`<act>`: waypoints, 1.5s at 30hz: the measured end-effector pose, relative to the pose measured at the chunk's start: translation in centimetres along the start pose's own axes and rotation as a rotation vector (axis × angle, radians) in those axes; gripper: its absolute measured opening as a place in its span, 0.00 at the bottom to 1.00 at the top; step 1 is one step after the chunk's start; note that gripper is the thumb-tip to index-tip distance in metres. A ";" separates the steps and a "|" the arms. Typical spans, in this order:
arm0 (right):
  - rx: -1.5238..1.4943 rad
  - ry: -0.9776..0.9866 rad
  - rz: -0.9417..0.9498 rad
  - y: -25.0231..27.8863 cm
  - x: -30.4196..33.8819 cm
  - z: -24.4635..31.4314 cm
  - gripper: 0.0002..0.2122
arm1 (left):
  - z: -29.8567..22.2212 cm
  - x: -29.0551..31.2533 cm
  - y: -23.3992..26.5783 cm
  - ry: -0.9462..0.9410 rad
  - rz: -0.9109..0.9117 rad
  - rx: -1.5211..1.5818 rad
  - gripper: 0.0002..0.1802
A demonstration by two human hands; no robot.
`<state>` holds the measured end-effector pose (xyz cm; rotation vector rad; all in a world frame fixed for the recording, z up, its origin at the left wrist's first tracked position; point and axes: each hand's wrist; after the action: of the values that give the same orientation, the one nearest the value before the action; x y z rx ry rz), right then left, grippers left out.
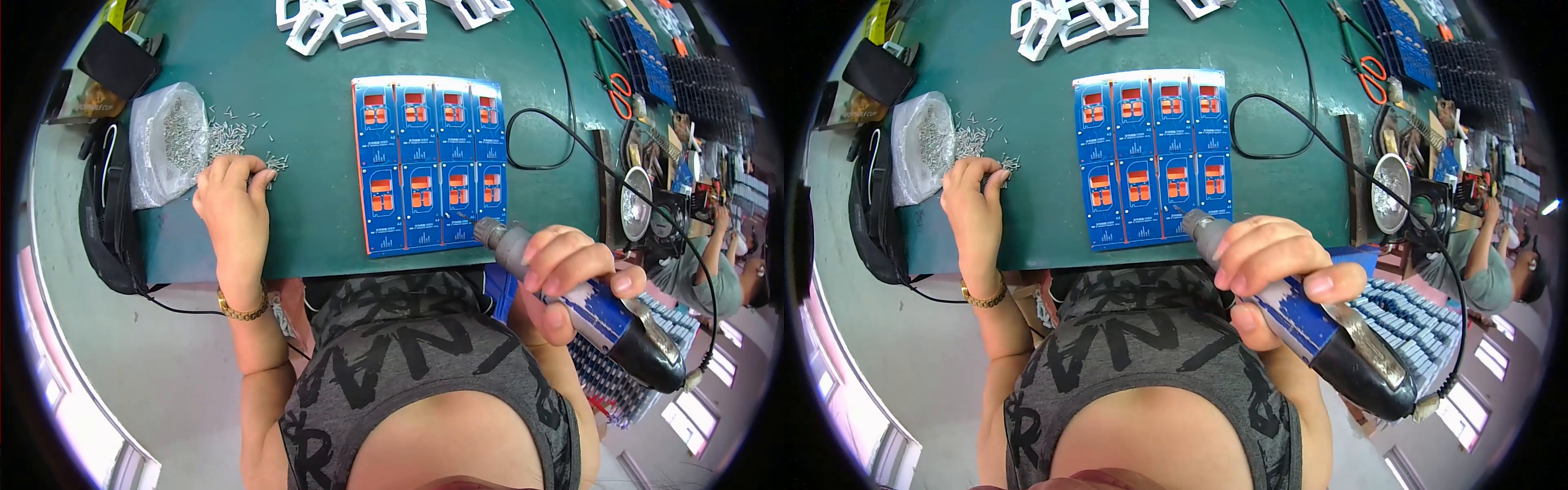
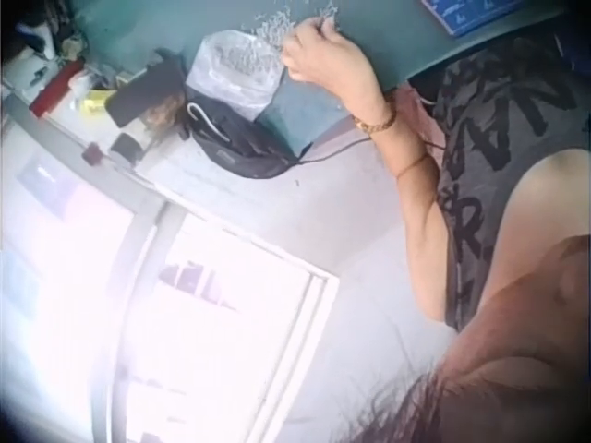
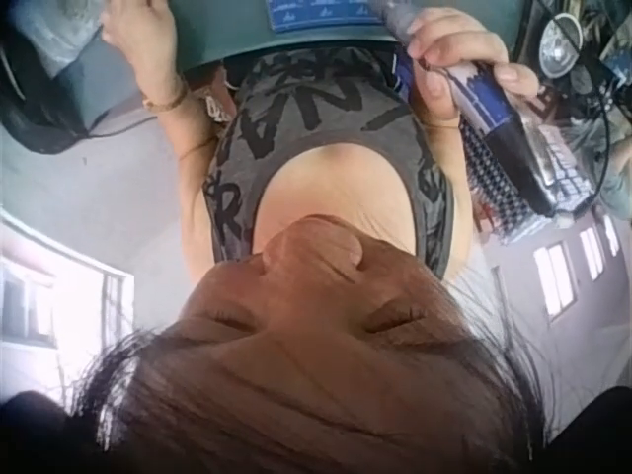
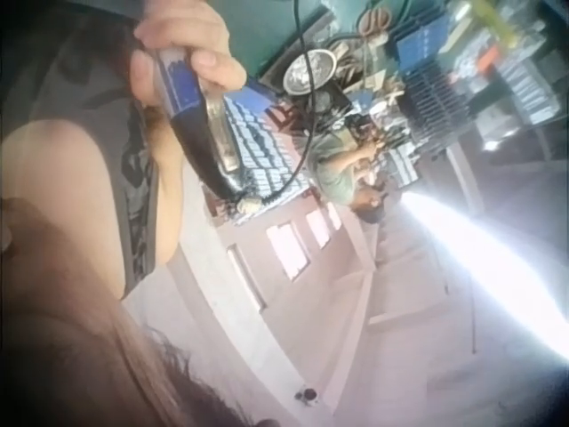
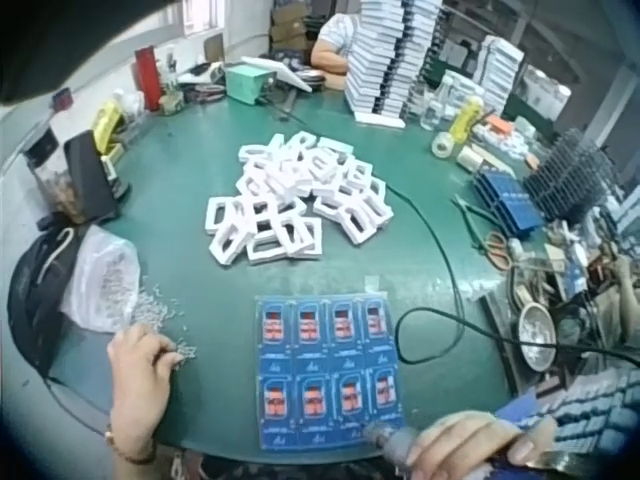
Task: The person assembles electronic components onto a circuit board and into plastic housings, securing them with screws. The assembly is performed by hand, using an electric screwdriver and pliers.
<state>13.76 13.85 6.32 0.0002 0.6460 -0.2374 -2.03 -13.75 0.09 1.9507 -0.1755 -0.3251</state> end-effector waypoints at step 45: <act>-0.075 0.010 0.141 1.1 0.0 -0.9 0.25 | 0.1 0.5 -2.1 -0.015 -0.237 0.404 0.04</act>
<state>13.50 15.00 5.55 -0.0249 0.6621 -0.0772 -1.63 -13.19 -1.92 2.3762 -0.0177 -0.4892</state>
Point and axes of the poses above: each hand's wrist, its own x-axis away from the middle knuckle, its own y-axis out of the back of the hand, z = x × y, and after that the axes turned 1 degree about x, right-handed
